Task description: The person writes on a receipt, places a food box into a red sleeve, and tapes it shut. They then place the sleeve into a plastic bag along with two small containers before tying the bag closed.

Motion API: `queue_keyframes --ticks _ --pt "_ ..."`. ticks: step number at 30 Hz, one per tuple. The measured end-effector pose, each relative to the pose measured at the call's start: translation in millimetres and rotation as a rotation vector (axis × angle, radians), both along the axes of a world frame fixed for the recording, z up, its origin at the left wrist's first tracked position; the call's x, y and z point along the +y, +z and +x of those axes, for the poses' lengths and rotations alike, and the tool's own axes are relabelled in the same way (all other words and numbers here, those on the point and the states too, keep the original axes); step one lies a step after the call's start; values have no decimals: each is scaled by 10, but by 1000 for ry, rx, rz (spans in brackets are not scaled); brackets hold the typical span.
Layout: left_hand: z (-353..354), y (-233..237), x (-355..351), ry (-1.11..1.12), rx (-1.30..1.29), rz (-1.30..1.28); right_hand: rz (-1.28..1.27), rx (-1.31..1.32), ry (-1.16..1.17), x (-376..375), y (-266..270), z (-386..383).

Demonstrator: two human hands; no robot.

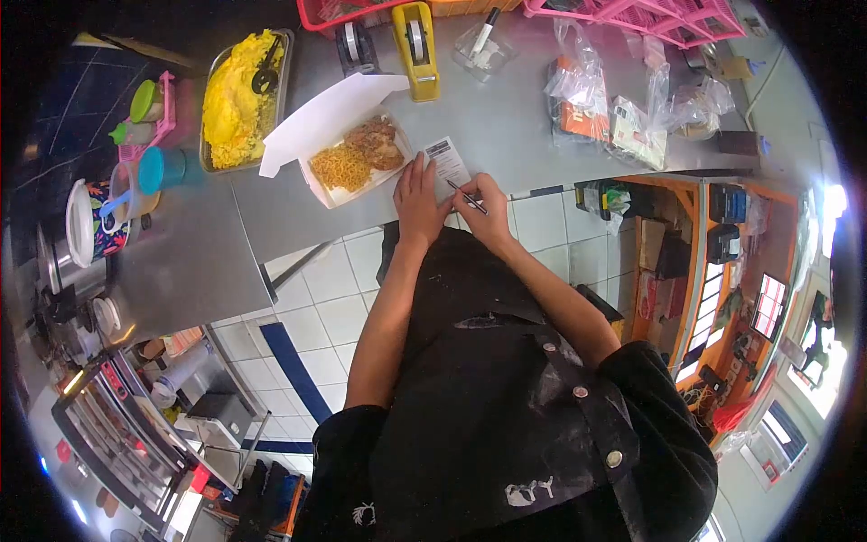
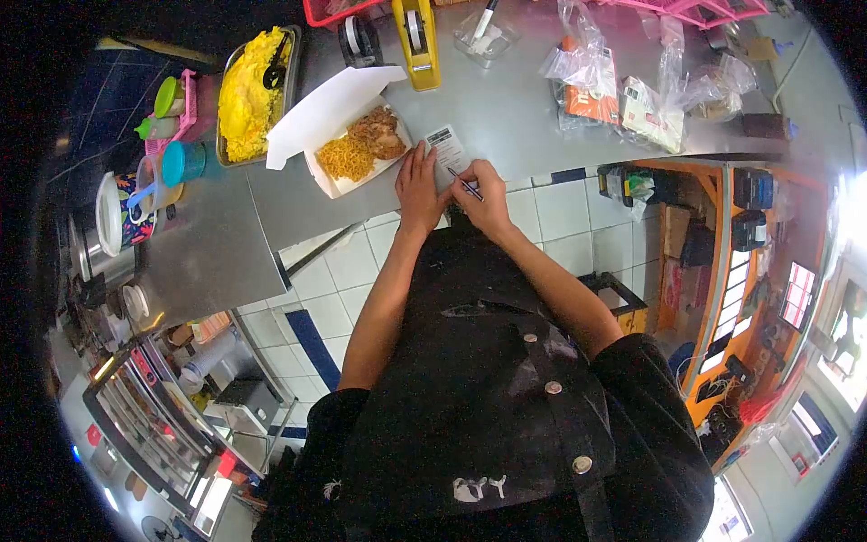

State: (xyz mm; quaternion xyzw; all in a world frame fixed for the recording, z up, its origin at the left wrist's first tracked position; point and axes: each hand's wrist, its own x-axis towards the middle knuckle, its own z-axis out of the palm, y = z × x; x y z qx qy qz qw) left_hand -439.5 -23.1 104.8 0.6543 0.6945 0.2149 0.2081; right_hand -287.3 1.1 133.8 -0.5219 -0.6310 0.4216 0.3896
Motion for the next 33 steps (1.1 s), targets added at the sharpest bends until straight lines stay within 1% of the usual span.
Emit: queue_keyframes --ticks 2,5,9,11,12,14,15,17,18,20,21,23,24,26,28,33 --pt "-4 9 5 -2 6 -15 31 13 41 17 -42 11" --pt "-7 -2 -7 -5 -7 13 26 -23 5 42 -16 0" --pt "-7 1 -16 -10 -8 27 -3 -11 32 66 -24 26" --pt "-5 8 -3 -6 -15 29 -51 28 -61 77 -41 32" --pt "-4 -5 -1 -9 -11 39 -53 30 -60 83 -20 39" --pt "-14 -26 -1 -12 -2 45 -31 -54 30 97 21 42" --pt "-3 -20 0 -4 -8 43 -35 -53 31 93 -28 35" --pt "3 -14 17 9 -17 42 -19 11 -98 109 -128 26" --pt "-2 -22 4 2 -15 49 -24 10 -98 92 -74 23" --pt "-12 -35 -9 -7 -12 54 -43 38 36 60 41 17" --pt "-13 -44 -14 -15 -4 49 -46 38 36 18 17 27" --pt "-29 -63 0 -21 11 45 140 3 127 -35 -43 30" --pt "-22 -63 2 -16 13 47 137 9 129 -31 -58 22" --pt "-17 -58 -30 -16 13 41 23 9 71 -47 -83 33" --pt "-3 -58 -11 -2 -31 14 42 -14 66 -30 -15 6" --pt "-7 -41 -6 -6 -39 -8 55 -80 100 -11 65 16"
